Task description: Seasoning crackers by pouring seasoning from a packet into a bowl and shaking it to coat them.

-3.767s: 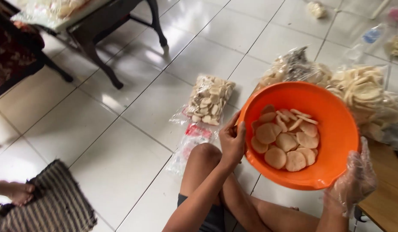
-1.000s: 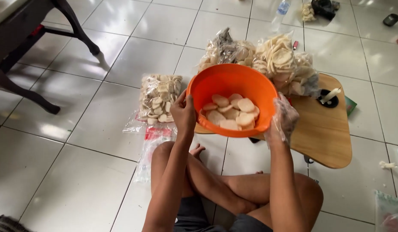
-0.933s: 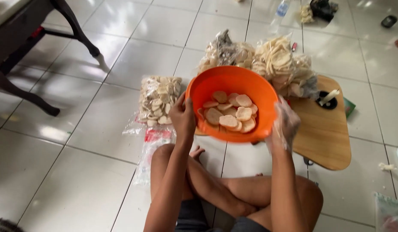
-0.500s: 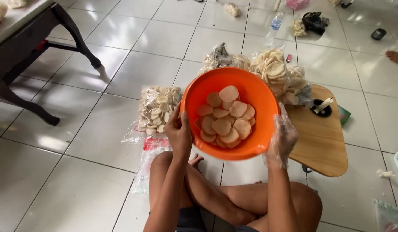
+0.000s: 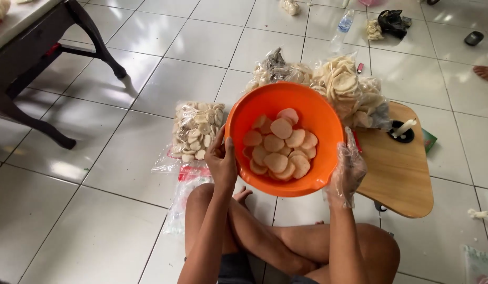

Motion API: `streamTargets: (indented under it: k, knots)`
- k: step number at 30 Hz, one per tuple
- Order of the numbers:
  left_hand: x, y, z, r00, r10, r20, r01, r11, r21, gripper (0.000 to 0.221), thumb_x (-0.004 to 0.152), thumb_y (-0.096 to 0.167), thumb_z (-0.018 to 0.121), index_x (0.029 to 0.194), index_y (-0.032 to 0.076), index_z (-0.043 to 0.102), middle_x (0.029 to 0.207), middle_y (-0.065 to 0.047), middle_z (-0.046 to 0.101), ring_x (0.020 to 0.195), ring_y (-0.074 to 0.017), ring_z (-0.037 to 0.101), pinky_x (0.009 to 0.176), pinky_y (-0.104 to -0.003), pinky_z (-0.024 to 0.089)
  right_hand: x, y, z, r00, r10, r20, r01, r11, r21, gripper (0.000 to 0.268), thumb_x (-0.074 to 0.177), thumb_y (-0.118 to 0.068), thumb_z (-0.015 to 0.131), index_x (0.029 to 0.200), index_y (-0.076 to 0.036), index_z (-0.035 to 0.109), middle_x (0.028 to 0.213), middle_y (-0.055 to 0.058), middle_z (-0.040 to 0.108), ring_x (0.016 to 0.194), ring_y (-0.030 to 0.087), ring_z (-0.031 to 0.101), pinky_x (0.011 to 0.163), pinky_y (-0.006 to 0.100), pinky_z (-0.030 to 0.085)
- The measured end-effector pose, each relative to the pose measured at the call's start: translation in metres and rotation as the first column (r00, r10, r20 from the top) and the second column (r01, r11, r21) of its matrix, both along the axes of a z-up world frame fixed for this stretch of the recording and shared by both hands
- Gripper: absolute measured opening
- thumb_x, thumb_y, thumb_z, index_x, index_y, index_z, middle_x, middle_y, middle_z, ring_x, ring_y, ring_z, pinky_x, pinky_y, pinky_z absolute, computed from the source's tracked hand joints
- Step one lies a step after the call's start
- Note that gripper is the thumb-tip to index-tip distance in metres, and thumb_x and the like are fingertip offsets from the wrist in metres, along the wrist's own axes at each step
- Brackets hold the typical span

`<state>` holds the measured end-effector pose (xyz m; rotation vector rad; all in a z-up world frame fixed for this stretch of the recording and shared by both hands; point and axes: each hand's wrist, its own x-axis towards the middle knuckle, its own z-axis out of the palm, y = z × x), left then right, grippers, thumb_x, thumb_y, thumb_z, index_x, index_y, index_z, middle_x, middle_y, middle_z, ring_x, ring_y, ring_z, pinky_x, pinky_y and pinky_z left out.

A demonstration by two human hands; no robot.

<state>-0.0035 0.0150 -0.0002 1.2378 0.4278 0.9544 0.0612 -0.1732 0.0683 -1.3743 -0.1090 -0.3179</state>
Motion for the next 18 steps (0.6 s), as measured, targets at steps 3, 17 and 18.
streamTargets:
  k: [3, 17, 18]
  knots:
    - [0.013, 0.009, -0.025, 1.000, -0.001, -0.007, 0.001, 0.999, -0.037, 0.042, 0.102, 0.019, 0.058, 0.140, 0.002, 0.060, 0.070, -0.016, 0.073, 0.050, -0.0100, 0.054, 0.047, -0.026, 0.046, 0.021, -0.003, -0.021, 0.999, 0.037, -0.039, -0.041, 0.995, -0.089, 0.033, 0.097, -0.015, 0.067, 0.127, -0.003, 0.069, 0.132, 0.018, 0.067, 0.124, 0.023, 0.063, 0.108, 0.036, 0.051]
    - [0.006, 0.002, -0.006, 0.986, 0.073, -0.148, -0.078, 0.996, -0.031, 0.044, 0.098, 0.017, 0.057, 0.137, -0.003, 0.062, 0.052, -0.013, 0.063, 0.037, -0.0144, 0.054, 0.039, -0.026, 0.043, 0.000, -0.008, 0.000, 0.999, 0.041, -0.004, -0.041, 0.964, -0.263, 0.032, 0.098, -0.020, 0.066, 0.127, -0.007, 0.070, 0.131, 0.019, 0.067, 0.124, 0.026, 0.063, 0.106, 0.037, 0.050]
    - [0.009, 0.002, -0.012, 0.990, 0.063, -0.129, -0.069, 0.997, -0.039, 0.044, 0.097, 0.015, 0.057, 0.138, -0.004, 0.060, 0.050, -0.012, 0.061, 0.036, -0.0141, 0.053, 0.039, -0.026, 0.043, 0.002, -0.008, -0.002, 0.999, 0.034, 0.024, -0.028, 0.975, -0.221, 0.032, 0.098, -0.020, 0.067, 0.127, -0.007, 0.069, 0.132, 0.017, 0.067, 0.126, 0.024, 0.063, 0.106, 0.037, 0.051]
